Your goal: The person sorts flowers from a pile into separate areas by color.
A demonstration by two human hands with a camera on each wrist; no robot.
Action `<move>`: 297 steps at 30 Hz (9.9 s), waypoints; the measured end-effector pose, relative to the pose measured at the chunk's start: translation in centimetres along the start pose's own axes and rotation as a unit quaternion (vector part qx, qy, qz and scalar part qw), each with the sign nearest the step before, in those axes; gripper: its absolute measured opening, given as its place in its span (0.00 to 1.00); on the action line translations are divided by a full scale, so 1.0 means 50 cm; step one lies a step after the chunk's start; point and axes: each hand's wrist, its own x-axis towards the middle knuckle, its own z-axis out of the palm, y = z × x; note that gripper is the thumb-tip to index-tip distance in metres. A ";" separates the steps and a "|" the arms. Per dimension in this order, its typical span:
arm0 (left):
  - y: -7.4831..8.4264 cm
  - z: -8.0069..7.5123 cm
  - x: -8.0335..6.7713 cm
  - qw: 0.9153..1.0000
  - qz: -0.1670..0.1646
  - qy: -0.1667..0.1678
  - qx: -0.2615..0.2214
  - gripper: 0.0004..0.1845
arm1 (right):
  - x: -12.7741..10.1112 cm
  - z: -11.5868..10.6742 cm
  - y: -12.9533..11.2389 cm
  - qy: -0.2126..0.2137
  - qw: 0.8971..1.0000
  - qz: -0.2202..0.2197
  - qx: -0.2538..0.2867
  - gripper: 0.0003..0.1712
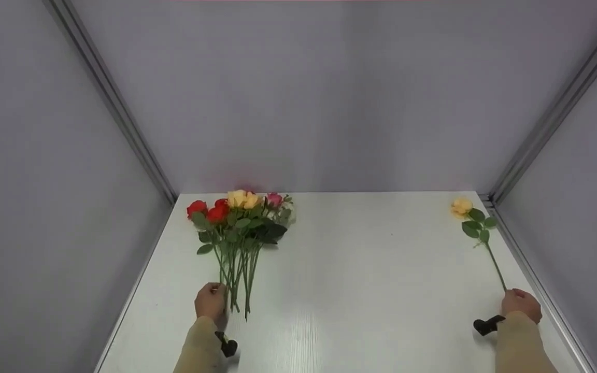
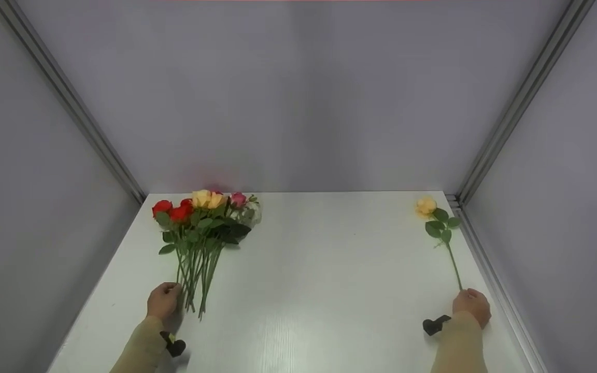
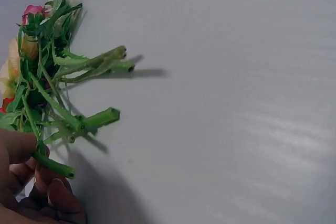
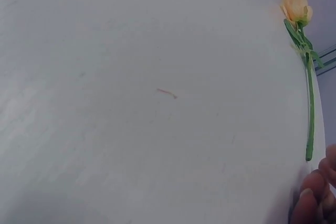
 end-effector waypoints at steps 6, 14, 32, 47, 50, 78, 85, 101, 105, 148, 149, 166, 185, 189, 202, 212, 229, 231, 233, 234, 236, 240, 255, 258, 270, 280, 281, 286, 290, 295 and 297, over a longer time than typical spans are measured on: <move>0.028 -0.022 0.014 0.999 -0.001 -0.031 -0.036 0.19 | 0.004 -0.006 0.000 0.000 1.000 0.006 0.011 0.32; 0.071 -0.036 0.008 0.975 -0.042 -0.113 -0.187 0.20 | 0.033 -0.014 0.015 -0.021 0.999 -0.003 0.051 0.28; 0.192 -0.040 -0.034 0.918 -0.072 -0.138 -0.364 0.15 | 0.013 0.039 -0.060 -0.038 0.986 -0.160 -0.032 0.25; 0.308 0.012 -0.142 0.912 0.015 -0.148 -0.383 0.16 | -0.086 0.145 -0.176 -0.134 0.939 -0.313 -0.048 0.21; 0.322 0.038 -0.162 0.907 0.023 -0.168 -0.385 0.15 | -0.119 0.168 -0.198 -0.158 0.928 -0.333 -0.049 0.19; 0.319 0.251 -0.190 0.866 -0.097 -0.290 -0.395 0.13 | -0.459 0.392 -0.280 -0.304 0.787 -0.522 -0.124 0.14; 0.308 0.260 -0.183 0.861 -0.108 -0.297 -0.398 0.14 | -0.457 0.393 -0.279 -0.310 0.786 -0.516 -0.139 0.10; 0.268 0.247 -0.148 0.769 -0.174 -0.289 -0.543 0.08 | -0.463 0.375 -0.259 -0.293 0.778 -0.534 -0.156 0.10; 0.266 0.246 -0.150 0.804 -0.130 -0.283 -0.507 0.07 | -0.458 0.373 -0.249 -0.274 0.774 -0.544 -0.173 0.10; 0.094 0.074 -0.038 0.992 0.104 -0.005 0.071 0.12 | -0.207 0.210 -0.113 -0.121 0.863 -0.427 -0.243 0.02; 0.088 0.072 -0.035 0.993 0.098 -0.002 0.072 0.13 | -0.198 0.207 -0.107 -0.120 0.866 -0.420 -0.244 0.02; 0.024 0.050 -0.017 0.997 0.063 0.025 0.034 0.12 | -0.100 0.189 -0.046 -0.108 0.921 -0.275 -0.253 0.10; -0.005 0.043 -0.003 1.000 0.005 0.005 0.019 0.21 | -0.034 0.215 -0.029 -0.054 0.948 -0.231 -0.212 0.21; -0.010 0.042 -0.002 1.000 0.005 -0.006 0.017 0.21 | -0.029 0.214 -0.025 -0.054 0.951 -0.225 -0.206 0.23; -0.029 0.046 0.013 1.000 0.012 0.010 0.010 0.15 | -0.072 0.196 -0.029 -0.071 0.954 -0.215 -0.198 0.25; -0.040 0.031 0.015 0.999 -0.009 -0.025 -0.047 0.19 | -0.077 0.188 -0.026 -0.082 0.956 -0.212 -0.184 0.29; -0.056 0.022 0.023 0.997 0.004 -0.028 -0.065 0.20 | -0.050 0.192 -0.018 -0.106 0.960 -0.191 -0.173 0.29; -0.054 0.022 0.020 0.997 0.001 -0.027 -0.070 0.20 | -0.051 0.191 -0.019 -0.107 0.961 -0.189 -0.171 0.30; -0.051 0.025 0.018 0.997 0.002 -0.025 -0.072 0.20 | -0.052 0.186 -0.018 -0.113 0.962 -0.189 -0.165 0.31; -0.049 0.026 0.017 0.997 0.003 -0.026 -0.073 0.20 | -0.052 0.185 -0.018 -0.114 0.963 -0.184 -0.160 0.31; -0.047 0.026 0.015 0.997 -0.001 -0.029 -0.075 0.21 | -0.054 0.184 -0.018 -0.116 0.966 -0.175 -0.151 0.31; -0.035 0.019 0.011 0.996 -0.012 -0.038 -0.083 0.21 | -0.064 0.182 -0.021 -0.125 0.970 -0.166 -0.124 0.30; 0.097 -0.022 -0.022 0.981 -0.017 -0.087 -0.175 0.30 | -0.043 0.186 0.004 -0.130 0.971 -0.189 -0.070 0.25; 0.130 -0.024 -0.034 0.976 -0.008 -0.107 -0.192 0.33 | -0.050 0.183 0.002 -0.135 0.972 -0.184 -0.058 0.24; 0.234 -0.010 -0.092 0.941 0.018 -0.143 -0.305 0.16 | -0.087 0.196 -0.030 -0.140 0.971 -0.194 -0.026 0.24; 0.266 0.046 -0.139 0.928 0.053 -0.185 -0.318 0.14 | -0.161 0.281 -0.099 -0.200 0.950 -0.240 0.005 0.19; 0.268 0.053 -0.144 0.930 0.060 -0.188 -0.310 0.15 | -0.173 0.290 -0.105 -0.210 0.947 -0.243 0.005 0.18; 0.273 0.091 -0.165 0.937 0.081 -0.194 -0.277 0.16 | -0.231 0.335 -0.130 -0.258 0.931 -0.259 0.008 0.15; 0.282 0.121 -0.187 0.941 0.092 -0.205 -0.252 0.14 | -0.278 0.366 -0.144 -0.305 0.912 -0.273 -0.001 0.14; 0.290 0.169 -0.213 0.944 0.113 -0.222 -0.217 0.11 | -0.331 0.394 -0.166 -0.361 0.883 -0.299 -0.023 0.15; 0.289 0.192 -0.219 0.944 0.121 -0.228 -0.206 0.11 | -0.345 0.402 -0.176 -0.378 0.872 -0.310 -0.027 0.15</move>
